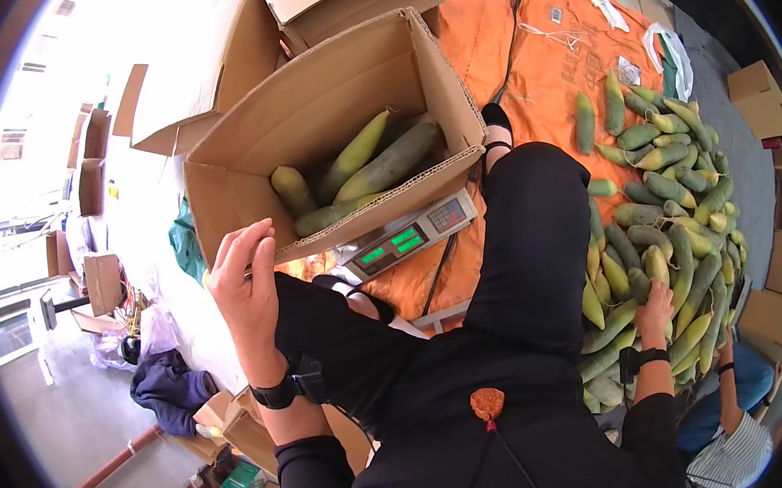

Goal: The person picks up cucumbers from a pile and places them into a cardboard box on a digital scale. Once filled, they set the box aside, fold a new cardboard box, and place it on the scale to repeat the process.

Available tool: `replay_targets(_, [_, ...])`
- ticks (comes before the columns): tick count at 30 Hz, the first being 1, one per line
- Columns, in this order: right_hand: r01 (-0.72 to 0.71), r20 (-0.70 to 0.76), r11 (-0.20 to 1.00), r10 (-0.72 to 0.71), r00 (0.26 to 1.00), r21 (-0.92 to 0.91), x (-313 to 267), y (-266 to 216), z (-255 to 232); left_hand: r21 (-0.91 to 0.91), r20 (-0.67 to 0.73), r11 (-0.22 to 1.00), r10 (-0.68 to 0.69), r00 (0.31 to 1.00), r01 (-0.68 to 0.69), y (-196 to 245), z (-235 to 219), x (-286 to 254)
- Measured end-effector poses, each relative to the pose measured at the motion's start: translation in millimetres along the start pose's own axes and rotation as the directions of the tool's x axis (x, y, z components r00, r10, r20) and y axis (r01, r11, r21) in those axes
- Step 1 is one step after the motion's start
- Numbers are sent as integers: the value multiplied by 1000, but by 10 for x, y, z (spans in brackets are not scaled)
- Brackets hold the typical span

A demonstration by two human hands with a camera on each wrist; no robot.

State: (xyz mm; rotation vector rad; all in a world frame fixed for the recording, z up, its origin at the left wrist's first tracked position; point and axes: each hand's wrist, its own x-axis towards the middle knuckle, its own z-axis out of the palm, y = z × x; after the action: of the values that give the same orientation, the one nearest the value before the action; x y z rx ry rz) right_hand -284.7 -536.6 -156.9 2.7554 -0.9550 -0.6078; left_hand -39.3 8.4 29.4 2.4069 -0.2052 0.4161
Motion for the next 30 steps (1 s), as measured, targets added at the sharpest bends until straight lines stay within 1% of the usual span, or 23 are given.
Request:
replay_targets(2, [-68,-39,991,73,997,117,-55,-9,-233,-9,-3,1000,-10,1000,10,-19,19,1])
replay_targets(3, [-67,-43,991,72,996,116,-65,44,-280,-24,-3,1000,-9,1000,9,-28,30,0])
replay_targets(5, [-62,-213,952,130,968,299,-45,248,-293,-39,-13,999,-10,1000,9,-22,31,-2])
replay_targets(8, [3,-440,915,191,878,404,62,390,-484,-20,-10,1000,16,1000,-16,10,30,24])
replay_targets(9, [5,-443,912,194,875,410,104,363,-643,-22,10,1000,11,1000,-11,19,21,30])
replay_targets(11, [206,-550,745,248,798,635,261,253,-1100,-26,31,1000,-3,1000,4,60,14,47])
replay_targets(13, [329,-470,441,261,843,835,222,-116,-1834,-28,22,999,18,1000,-17,104,-7,71])
replay_targets(15, [565,-599,199,250,761,801,246,-457,-2297,-30,11,999,39,999,-38,128,-52,97])
replay_targets(16, [646,-637,54,251,729,761,258,-671,-2509,-40,12,998,53,999,-52,130,-77,113])
replay_targets(17, [709,-671,-90,261,694,699,246,-902,-2711,-50,15,996,68,998,-67,141,-91,140])
replay_targets(18, [720,-681,-230,233,694,654,197,-1133,-2913,-54,13,996,78,997,-78,172,-97,177])
replay_targets(19, [711,-693,-366,207,691,600,145,-1382,-3084,-17,-27,991,133,991,-133,213,-110,218])
replay_targets(20, [661,-668,-483,192,719,574,106,-1644,-3197,21,-63,982,188,980,-187,250,-119,260])
replay_targets(21, [567,-656,-610,100,748,554,75,-1860,-3255,37,-20,981,189,982,-189,258,-152,288])
replay_targets(22, [491,-645,-676,31,764,549,-19,-2132,-3336,25,-10,979,205,979,-205,303,-161,320])
replay_targets(23, [355,-659,-774,-105,744,525,-86,-2389,-3367,42,-47,970,242,969,-240,367,-150,359])
replay_targets(24, [317,-608,-733,-163,777,602,-178,-2639,-3405,48,-82,959,281,956,-278,433,-118,397])
replay_targets(25, [180,-581,-826,-204,788,534,-254,-2912,-3424,59,-63,959,279,958,-276,477,-88,414])
replay_targets(26, [26,-537,-821,-349,768,570,-315,-3052,-3413,57,-56,948,316,947,-313,504,-37,435])
replay_targets(27, [48,-418,-685,-387,822,727,-346,-3282,-3282,87,13,943,323,946,-322,476,-15,453])
replay_targets(28, [58,-547,-782,-378,747,621,-454,-3384,-3312,122,80,934,328,941,-336,414,1,467])
replay_targets(29, [50,-521,-812,-324,790,581,-525,-3642,-3182,-48,134,976,215,967,-211,333,18,460])
replay_targets(30, [102,-533,-777,-324,781,621,-578,-3694,-3143,-191,208,980,99,973,-59,247,22,445])
